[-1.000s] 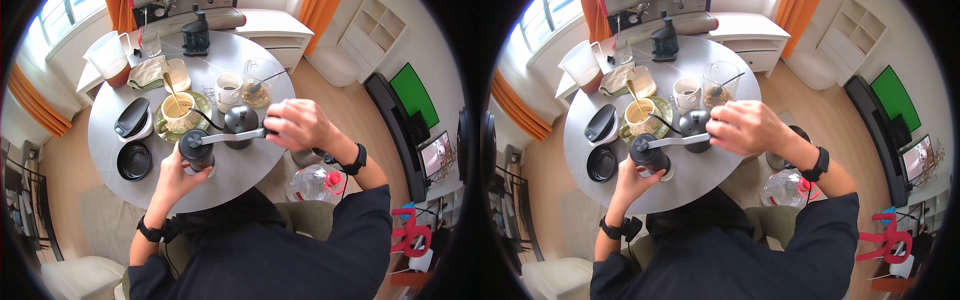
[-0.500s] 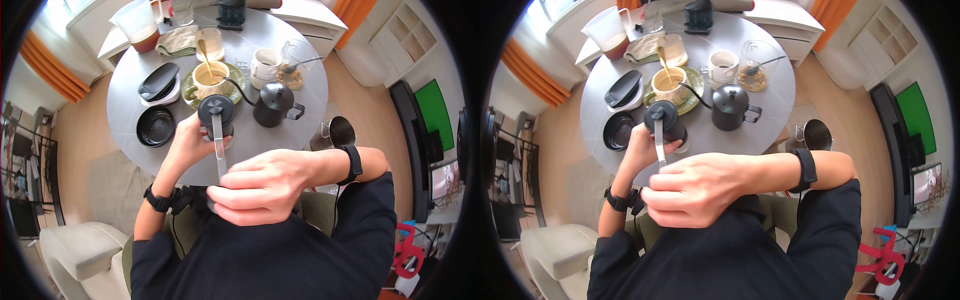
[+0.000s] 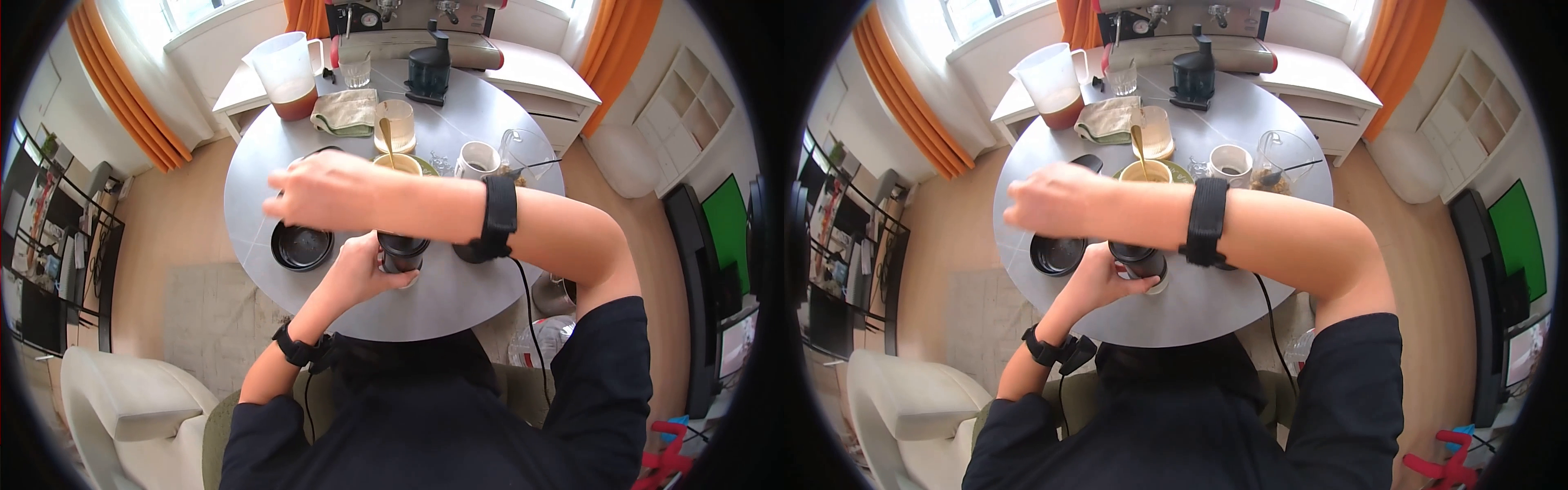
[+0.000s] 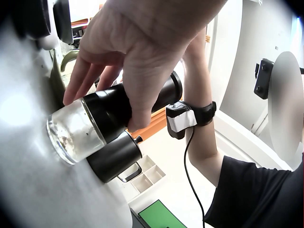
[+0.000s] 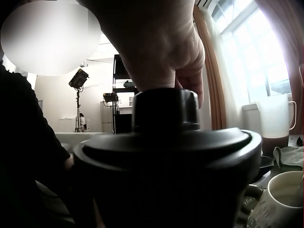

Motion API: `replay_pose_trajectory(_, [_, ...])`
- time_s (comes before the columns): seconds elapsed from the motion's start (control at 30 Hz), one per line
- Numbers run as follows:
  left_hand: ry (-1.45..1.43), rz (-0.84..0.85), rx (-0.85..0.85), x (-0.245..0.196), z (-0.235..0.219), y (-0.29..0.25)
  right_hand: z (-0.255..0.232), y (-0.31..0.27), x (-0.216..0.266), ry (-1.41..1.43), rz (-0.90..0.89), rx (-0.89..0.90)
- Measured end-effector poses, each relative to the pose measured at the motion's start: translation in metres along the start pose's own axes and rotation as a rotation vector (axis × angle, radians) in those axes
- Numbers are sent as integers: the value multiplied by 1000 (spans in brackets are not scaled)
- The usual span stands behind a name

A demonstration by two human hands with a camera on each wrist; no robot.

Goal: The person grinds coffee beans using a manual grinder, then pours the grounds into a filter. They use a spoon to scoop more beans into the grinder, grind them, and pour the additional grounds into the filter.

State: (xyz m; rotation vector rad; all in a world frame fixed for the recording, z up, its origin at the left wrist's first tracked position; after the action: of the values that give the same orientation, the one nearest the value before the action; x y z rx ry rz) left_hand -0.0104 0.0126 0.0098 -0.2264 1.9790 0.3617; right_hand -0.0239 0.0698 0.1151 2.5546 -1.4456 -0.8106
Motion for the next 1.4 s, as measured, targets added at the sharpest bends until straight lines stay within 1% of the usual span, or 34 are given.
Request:
replay_pose_trajectory(0.03, [-21,-19,-10,2,1,0,4,-5,-13,3,59,55])
replay_pose_trajectory(0.07, [-62,21,-38,-2,1,-1,8,-12,-25,15,121,52])
replay_pose_trajectory(0.1, [-54,4,-34,-4,1,0,8,-20,-36,13,160,131])
replay_pose_trajectory(0.17, [-48,-34,-23,-3,1,-1,11,-45,-56,-82,222,116])
replay_pose_trajectory(0.2, [-38,-5,-40,-3,0,-2,8,-59,-63,-130,244,142])
replay_pose_trajectory(0.27, [-76,-10,-52,-7,1,-2,0,-90,-75,-228,288,198])
replay_pose_trajectory(0.37, [-79,18,-36,-2,3,0,-17,-141,-83,-134,346,20])
replay_pose_trajectory(0.47, [-53,5,-17,-5,2,0,-38,-182,-72,-169,390,22])
replay_pose_trajectory(0.53, [-91,33,-39,-7,2,1,-54,-201,-56,-169,366,-68])
replay_pose_trajectory(0.57, [-109,39,-53,-7,1,0,-61,-209,-46,-159,355,-114])
replay_pose_trajectory(0.63, [-92,46,-43,-7,0,0,-74,-221,-29,-155,344,-121])
replay_pose_trajectory(0.7, [-65,66,-33,-6,-1,0,-89,-222,-11,-77,303,-109])
replay_pose_trajectory(0.73, [-125,48,-26,-3,0,0,-93,-221,-1,-39,280,-105])
replay_pose_trajectory(0.77, [-121,55,-27,-2,0,0,-94,-219,10,3,241,-122])
replay_pose_trajectory(0.8, [-113,61,-30,0,1,0,-92,-214,21,63,206,-175])
replay_pose_trajectory(0.83, [-101,68,-31,0,0,-1,-95,-205,33,143,166,-160])
replay_pose_trajectory(0.87, [-109,22,-24,4,1,0,-96,-193,46,196,144,-178])
replay_pose_trajectory(0.9, [-97,26,-29,4,0,-1,-96,-182,57,230,61,-217])
replay_pose_trajectory(0.93, [-83,34,-28,3,-1,0,-98,-165,68,255,56,-264])
replay_pose_trajectory(0.97, [-71,45,-24,1,-1,0,-97,-152,77,215,17,-257])
replay_pose_trajectory(1.07, [-111,109,-58,-2,-2,-1,-86,-113,87,253,-36,-229])
replay_pose_trajectory(1.1, [-119,136,-81,0,-1,-2,-81,-100,86,250,-59,-211])
replay_pose_trajectory(1.13, [-143,115,-77,-3,-2,-2,-74,-86,83,241,-79,-199])
replay_pose_trajectory(1.2, [-62,232,-174,-31,-10,-18,-63,-54,72,182,-100,-90])
replay_pose_trajectory(1.23, [-42,277,-150,-21,-8,-16,-55,-38,66,150,-89,-46])
replay_pose_trajectory(1.3, [-13,373,-98,8,0,-9,-39,-11,46,68,-84,146])
replay_pose_trajectory(1.33, [-2,423,-72,15,3,-5,-31,0,33,63,-34,185])
replay_pose_trajectory(1.37, [16,364,-71,21,4,-3,-21,6,20,56,16,225])
replay_pose_trajectory(1.4, [34,306,-69,23,4,0,-10,6,4,19,67,209])
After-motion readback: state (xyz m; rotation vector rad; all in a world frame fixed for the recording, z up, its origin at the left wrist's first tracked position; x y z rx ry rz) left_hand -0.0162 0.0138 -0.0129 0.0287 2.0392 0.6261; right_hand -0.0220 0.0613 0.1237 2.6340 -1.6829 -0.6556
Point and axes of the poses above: each hand's wrist, its own y-axis towards the middle knuckle, its own z-axis out of the palm, x = y × z, the point moved 3 cm from there along y, towards the middle knuckle, and after that the axes turned 13 degrees about -y, right-handed, at the moved point
